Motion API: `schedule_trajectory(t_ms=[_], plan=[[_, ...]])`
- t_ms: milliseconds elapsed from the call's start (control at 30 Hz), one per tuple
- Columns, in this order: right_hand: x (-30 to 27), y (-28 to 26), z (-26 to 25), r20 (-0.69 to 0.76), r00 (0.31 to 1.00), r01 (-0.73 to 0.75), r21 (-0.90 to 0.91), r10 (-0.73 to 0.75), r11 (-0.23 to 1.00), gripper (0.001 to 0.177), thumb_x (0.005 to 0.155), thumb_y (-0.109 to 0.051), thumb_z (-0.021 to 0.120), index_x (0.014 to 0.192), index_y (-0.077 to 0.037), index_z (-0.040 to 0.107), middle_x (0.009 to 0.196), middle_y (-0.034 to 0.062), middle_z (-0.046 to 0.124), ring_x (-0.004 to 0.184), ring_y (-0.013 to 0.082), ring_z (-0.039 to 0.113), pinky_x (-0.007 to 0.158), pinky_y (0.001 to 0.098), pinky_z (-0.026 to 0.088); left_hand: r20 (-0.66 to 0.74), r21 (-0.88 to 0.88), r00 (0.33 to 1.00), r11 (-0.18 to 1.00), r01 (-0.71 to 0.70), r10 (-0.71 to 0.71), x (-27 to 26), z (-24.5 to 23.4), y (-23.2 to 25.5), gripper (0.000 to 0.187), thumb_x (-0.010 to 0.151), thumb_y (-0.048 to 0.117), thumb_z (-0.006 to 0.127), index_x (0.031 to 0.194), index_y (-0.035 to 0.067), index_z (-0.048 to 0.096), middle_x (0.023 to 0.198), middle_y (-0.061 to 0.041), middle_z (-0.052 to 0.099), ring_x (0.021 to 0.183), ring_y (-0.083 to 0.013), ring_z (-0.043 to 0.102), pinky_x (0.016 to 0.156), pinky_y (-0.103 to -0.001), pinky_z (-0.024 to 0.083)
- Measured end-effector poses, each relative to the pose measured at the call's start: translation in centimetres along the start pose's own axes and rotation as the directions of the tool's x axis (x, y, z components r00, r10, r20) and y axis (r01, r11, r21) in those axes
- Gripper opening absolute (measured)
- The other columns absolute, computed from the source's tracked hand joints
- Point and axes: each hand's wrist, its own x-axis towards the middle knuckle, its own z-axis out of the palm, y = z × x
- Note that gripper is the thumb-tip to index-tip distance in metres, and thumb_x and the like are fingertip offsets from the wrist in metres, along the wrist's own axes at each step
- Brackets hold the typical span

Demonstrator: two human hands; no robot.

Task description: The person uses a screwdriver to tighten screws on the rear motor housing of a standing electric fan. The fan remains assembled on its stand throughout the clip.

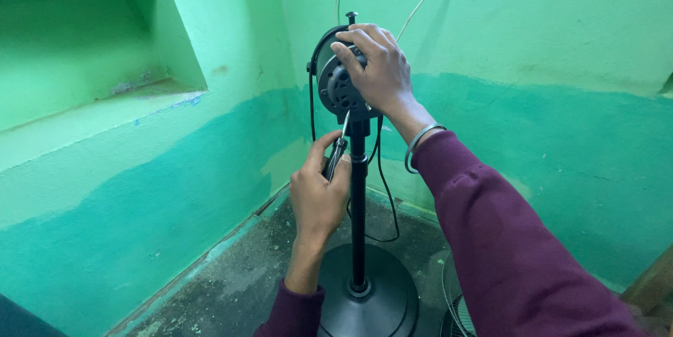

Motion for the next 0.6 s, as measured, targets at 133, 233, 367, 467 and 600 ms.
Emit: schedule_trajectory(t_ms=[133, 233, 367, 467, 600], plan=[[-0.5, 0.0, 0.1, -0.02, 0.999, -0.025, 0.025, 0.026, 0.999, 0.04, 0.104, -0.051, 0.061, 0.117, -0.015, 0.075, 0.126, 0.0078, 0.07, 0.121, 0.0307, 0.063, 0.1, 0.0443, 0.051, -0.084, 0.147, 0.989, 0.984, -0.105, 0.118, 0.0, 0.2, 1.2, 0.041, 0.089, 0.024, 0.064, 0.128, 0.017, 0.07, 0.056, -0.009, 0.065, 0.048, -0.0204, 0.064, 0.052, -0.039, 0.048], [-0.5, -0.1, 0.2, -0.069, 0.998, -0.01, 0.05, 0.013, 0.999, 0.04, 0.104, -0.05, 0.062, 0.115, -0.015, 0.077, 0.124, 0.0079, 0.072, 0.122, 0.0308, 0.064, 0.102, 0.0452, 0.051, -0.097, 0.213, 0.982, 0.967, -0.14, 0.163, 0.4, 0.7, 1.4, 0.041, 0.088, 0.024, 0.064, 0.128, 0.017, 0.07, 0.061, -0.011, 0.068, 0.052, -0.0248, 0.068, 0.057, -0.042, 0.051], [-0.8, 0.1, 0.4, -0.088, 0.996, -0.019, 0.059, 0.024, 0.998, 0.04, 0.103, -0.05, 0.062, 0.113, -0.015, 0.077, 0.124, 0.0079, 0.072, 0.122, 0.0308, 0.064, 0.1, 0.0451, 0.052, -0.114, 0.269, 0.978, 0.953, -0.136, 0.172, 0.9, 1.5, 0.7, 0.042, 0.089, 0.024, 0.063, 0.129, 0.016, 0.069, 0.061, -0.012, 0.069, 0.057, -0.0261, 0.07, 0.061, -0.043, 0.053], [-0.8, 0.3, 0.6, -0.103, 0.995, -0.001, 0.076, 0.009, 0.997, 0.04, 0.104, -0.049, 0.063, 0.113, -0.013, 0.077, 0.124, 0.0086, 0.072, 0.122, 0.0307, 0.065, 0.101, 0.045, 0.051, -0.112, 0.271, 0.986, 0.958, -0.09, 0.125, 1.4, 2.1, 0.0, 0.043, 0.089, 0.025, 0.062, 0.13, 0.017, 0.068, 0.062, -0.013, 0.07, 0.06, -0.0282, 0.072, 0.063, -0.045, 0.055], [-1.0, 0.5, 0.5, -0.12, 0.993, 0.021, 0.093, -0.01, 0.995, 0.039, 0.105, -0.048, 0.064, 0.113, -0.012, 0.076, 0.123, 0.009, 0.073, 0.121, 0.0303, 0.065, 0.101, 0.0443, 0.051, -0.148, 0.32, 0.969, 0.937, -0.141, 0.196, 2.0, 2.9, -0.8, 0.044, 0.089, 0.025, 0.063, 0.133, 0.018, 0.066, 0.07, -0.014, 0.073, 0.067, -0.0324, 0.074, 0.067, -0.048, 0.055]])
